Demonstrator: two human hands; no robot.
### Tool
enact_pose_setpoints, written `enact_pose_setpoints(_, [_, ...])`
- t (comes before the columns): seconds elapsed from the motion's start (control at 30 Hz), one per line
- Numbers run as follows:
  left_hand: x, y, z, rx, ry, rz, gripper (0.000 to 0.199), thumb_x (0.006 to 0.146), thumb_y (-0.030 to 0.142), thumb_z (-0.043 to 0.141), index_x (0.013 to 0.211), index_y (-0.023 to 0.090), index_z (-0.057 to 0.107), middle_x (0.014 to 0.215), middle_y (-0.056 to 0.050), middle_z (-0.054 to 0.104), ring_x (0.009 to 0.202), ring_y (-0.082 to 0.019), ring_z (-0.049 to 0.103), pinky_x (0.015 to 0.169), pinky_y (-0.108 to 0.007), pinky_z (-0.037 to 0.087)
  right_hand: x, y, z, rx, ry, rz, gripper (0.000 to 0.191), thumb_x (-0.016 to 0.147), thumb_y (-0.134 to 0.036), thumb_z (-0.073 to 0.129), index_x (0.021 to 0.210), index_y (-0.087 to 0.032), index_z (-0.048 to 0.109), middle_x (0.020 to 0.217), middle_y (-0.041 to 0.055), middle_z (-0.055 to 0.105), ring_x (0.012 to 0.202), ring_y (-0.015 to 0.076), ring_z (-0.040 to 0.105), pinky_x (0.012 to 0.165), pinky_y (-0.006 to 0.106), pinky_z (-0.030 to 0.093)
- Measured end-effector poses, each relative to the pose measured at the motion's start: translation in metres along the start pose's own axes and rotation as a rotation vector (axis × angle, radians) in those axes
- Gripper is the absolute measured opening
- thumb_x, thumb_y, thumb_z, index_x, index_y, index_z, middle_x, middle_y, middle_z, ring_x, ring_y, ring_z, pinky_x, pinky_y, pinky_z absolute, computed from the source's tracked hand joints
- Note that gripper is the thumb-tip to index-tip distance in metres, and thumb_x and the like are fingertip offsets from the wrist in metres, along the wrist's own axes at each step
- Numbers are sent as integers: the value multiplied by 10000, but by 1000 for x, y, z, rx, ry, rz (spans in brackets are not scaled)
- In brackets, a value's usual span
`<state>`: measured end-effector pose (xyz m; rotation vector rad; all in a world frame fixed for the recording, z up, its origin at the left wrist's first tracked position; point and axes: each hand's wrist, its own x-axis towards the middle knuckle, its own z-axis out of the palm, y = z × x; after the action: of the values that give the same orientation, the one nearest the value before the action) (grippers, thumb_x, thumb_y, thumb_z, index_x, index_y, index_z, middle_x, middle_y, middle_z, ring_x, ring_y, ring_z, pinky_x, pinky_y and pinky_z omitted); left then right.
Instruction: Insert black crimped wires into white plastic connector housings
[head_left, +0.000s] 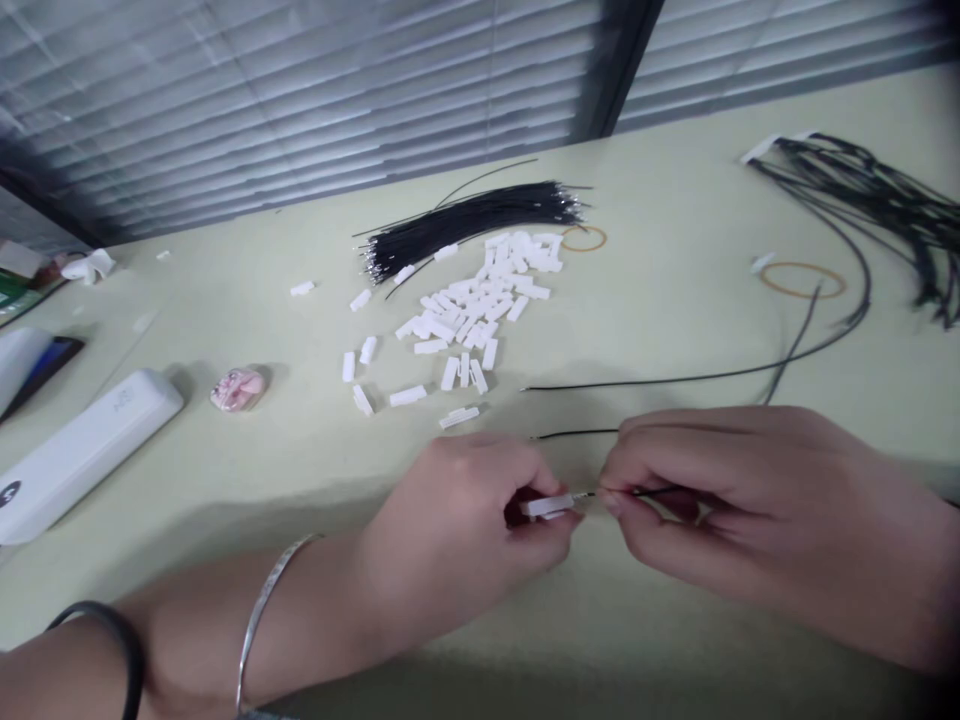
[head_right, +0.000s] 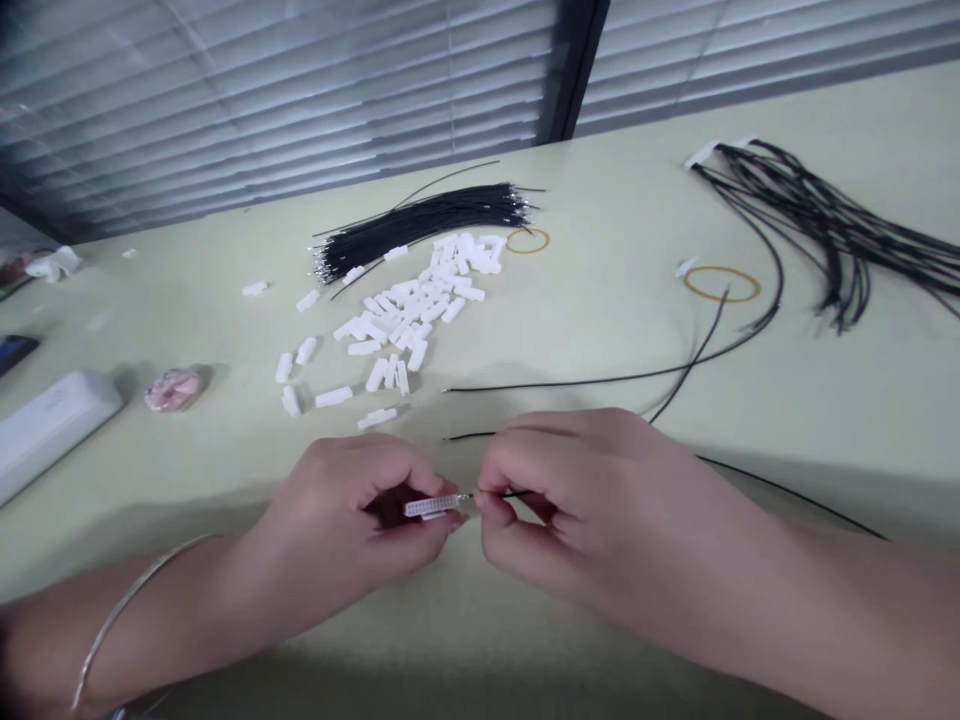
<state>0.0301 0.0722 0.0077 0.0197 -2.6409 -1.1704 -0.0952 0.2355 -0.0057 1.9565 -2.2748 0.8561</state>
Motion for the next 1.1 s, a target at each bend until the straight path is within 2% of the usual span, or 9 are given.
enact_pose_setpoints(0.2, [1, 0, -1, 6, -39, -23, 158, 704, 14, 689, 633, 121, 597, 579, 57, 580, 520, -38, 480, 504, -129, 340, 4, -3, -3, 28, -82, 57, 206, 829, -192, 432, 650, -198, 534, 497, -42, 421, 451, 80, 353, 454, 228, 262])
enact_pose_setpoints(0.5, [2, 3, 0, 41, -94, -33, 144, 705, 22, 643, 625, 132, 596, 577, 49, 578, 534, -68, 508, 524, -170, 357, 5, -7, -5, -68, -63, -18, 230, 805, -176, 422, 613, -188, 549, 479, -35, 434, 431, 84, 379, 441, 246, 272])
enact_pose_setpoints(0.77, [2, 2, 2, 78, -95, -1, 149, 698, 28, 570, 620, 153, 552, 585, 40, 574, 538, -92, 518, 531, -198, 374, 8, -9, -5, -92, -49, -54, 238, 780, -156, 422, 582, -183, 552, 464, -32, 418, 410, 87, 374, 424, 245, 267])
enact_pose_setpoints(0.9, [2, 1, 2, 82, -130, -2, 132, 738, 51, 577, 666, 161, 568, 631, 33, 607, 578, -107, 553, 552, -207, 404, 10, -7, -4, -65, -105, -82, 249, 825, -158, 427, 594, -190, 516, 487, -31, 437, 431, 93, 388, 439, 253, 278])
enact_pose_setpoints(1.1, [1, -1, 1, 146, -164, 22, 171, 799, 53, 551, 679, 173, 526, 649, 28, 598, 600, -117, 563, 555, -217, 415, 5, -6, 0, -1, -164, -81, 302, 934, -200, 409, 677, -182, 565, 583, -13, 551, 488, 109, 505, 457, 267, 338])
